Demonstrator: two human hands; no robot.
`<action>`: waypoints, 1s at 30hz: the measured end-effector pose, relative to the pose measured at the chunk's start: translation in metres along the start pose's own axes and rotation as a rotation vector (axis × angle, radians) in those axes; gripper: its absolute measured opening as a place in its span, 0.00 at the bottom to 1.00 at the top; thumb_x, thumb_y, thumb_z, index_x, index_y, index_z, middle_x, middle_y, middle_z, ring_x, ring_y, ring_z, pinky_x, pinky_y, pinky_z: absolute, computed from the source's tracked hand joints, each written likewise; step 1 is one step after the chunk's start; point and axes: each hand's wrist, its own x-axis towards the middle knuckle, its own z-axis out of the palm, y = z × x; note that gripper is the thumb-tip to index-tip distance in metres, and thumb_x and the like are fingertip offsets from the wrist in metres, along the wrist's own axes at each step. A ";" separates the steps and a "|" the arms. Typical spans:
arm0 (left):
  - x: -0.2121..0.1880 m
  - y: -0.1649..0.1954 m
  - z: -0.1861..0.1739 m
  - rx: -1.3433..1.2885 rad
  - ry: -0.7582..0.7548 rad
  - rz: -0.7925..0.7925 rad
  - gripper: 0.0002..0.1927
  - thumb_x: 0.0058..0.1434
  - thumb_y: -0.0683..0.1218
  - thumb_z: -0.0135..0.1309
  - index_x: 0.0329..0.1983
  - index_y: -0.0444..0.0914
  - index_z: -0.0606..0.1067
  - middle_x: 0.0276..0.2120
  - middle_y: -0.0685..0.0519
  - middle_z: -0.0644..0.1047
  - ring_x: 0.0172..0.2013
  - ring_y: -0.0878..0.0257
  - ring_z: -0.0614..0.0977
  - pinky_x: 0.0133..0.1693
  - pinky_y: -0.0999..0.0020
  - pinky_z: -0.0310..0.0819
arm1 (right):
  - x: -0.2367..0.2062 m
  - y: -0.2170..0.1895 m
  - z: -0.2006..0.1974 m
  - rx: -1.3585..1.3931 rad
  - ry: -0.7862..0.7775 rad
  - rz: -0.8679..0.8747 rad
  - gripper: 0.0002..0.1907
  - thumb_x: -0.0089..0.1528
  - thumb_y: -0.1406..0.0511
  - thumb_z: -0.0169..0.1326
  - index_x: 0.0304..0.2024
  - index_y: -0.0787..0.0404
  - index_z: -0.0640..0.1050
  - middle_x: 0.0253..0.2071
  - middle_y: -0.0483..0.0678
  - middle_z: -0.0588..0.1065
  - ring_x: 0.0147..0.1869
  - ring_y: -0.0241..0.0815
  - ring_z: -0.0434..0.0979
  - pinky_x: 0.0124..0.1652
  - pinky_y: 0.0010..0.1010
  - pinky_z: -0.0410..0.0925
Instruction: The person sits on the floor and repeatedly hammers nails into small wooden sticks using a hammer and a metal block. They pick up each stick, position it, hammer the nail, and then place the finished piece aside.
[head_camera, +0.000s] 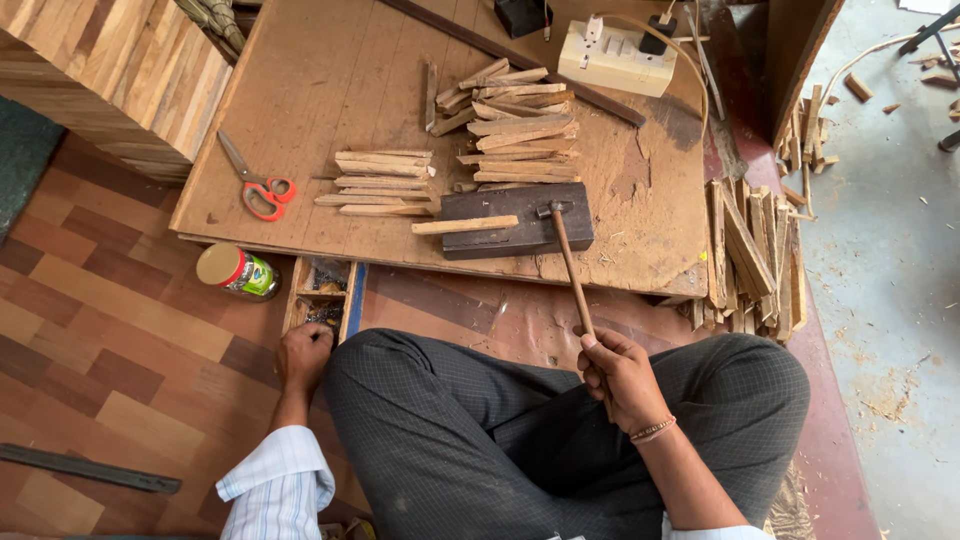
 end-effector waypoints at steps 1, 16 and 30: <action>0.000 -0.002 0.002 -0.008 0.032 -0.011 0.07 0.55 0.46 0.60 0.34 0.42 0.85 0.34 0.44 0.83 0.35 0.48 0.85 0.41 0.55 0.78 | 0.001 0.001 -0.001 0.002 -0.001 -0.004 0.16 0.67 0.64 0.51 0.52 0.68 0.77 0.24 0.44 0.71 0.21 0.30 0.64 0.19 0.22 0.60; 0.019 0.023 -0.002 -1.109 -0.008 -0.282 0.11 0.59 0.34 0.49 0.44 0.37 0.74 0.31 0.44 0.79 0.28 0.57 0.83 0.30 0.66 0.80 | -0.001 0.009 -0.006 0.051 0.060 -0.040 0.17 0.67 0.65 0.51 0.55 0.67 0.77 0.25 0.44 0.71 0.21 0.31 0.64 0.20 0.22 0.59; 0.031 0.239 0.055 -0.626 -0.136 0.432 0.07 0.62 0.38 0.58 0.43 0.37 0.81 0.36 0.50 0.84 0.34 0.62 0.86 0.36 0.70 0.83 | -0.003 0.006 -0.004 0.041 0.043 -0.033 0.17 0.67 0.65 0.52 0.56 0.68 0.76 0.25 0.44 0.71 0.21 0.31 0.65 0.20 0.23 0.61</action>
